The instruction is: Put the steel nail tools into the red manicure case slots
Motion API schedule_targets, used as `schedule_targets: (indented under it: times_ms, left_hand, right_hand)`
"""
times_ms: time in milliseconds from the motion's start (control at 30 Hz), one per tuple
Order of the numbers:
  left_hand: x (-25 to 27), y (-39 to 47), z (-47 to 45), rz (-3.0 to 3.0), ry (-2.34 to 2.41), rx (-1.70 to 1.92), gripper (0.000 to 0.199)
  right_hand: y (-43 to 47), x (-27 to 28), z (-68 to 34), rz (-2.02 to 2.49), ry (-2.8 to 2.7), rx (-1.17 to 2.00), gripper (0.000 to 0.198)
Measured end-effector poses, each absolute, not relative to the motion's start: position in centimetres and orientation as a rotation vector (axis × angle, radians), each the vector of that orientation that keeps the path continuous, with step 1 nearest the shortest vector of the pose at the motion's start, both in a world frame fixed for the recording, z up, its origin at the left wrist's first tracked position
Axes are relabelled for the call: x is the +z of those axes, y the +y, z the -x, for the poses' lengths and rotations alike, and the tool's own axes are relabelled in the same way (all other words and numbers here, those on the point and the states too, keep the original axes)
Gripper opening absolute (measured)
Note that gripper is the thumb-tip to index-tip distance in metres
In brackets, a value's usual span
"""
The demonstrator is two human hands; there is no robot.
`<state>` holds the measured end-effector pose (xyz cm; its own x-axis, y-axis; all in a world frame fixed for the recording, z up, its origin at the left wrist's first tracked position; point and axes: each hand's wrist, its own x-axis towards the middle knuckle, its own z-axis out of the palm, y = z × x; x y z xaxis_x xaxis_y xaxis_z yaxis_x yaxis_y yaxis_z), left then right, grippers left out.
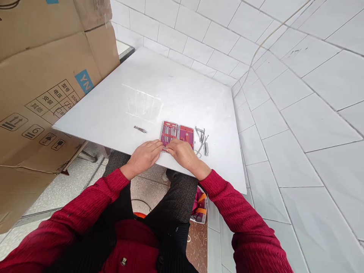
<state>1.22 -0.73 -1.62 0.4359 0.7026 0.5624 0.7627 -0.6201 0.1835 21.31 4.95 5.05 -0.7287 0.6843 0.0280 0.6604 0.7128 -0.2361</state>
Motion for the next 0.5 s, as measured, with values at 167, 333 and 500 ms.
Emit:
schedule_targets:
  times_ms: [167,333,500]
  left_hand:
    - [-1.6,-0.7,-1.2,2.559,-1.319,-0.939,0.028]
    - [-1.3,-0.9,-1.1,2.592,-1.380,-0.887,0.019]
    - [-1.2,-0.9,-1.2,2.604,-1.387,-0.909,0.017]
  right_hand:
    - [5.9,7.2,-17.1,1.196,-2.771,0.189,0.026]
    - [7.8,7.8,-10.7,1.251,-2.866,0.064,0.028]
    - [8.9,7.5,-7.5,1.181,-3.032,-0.081,0.026]
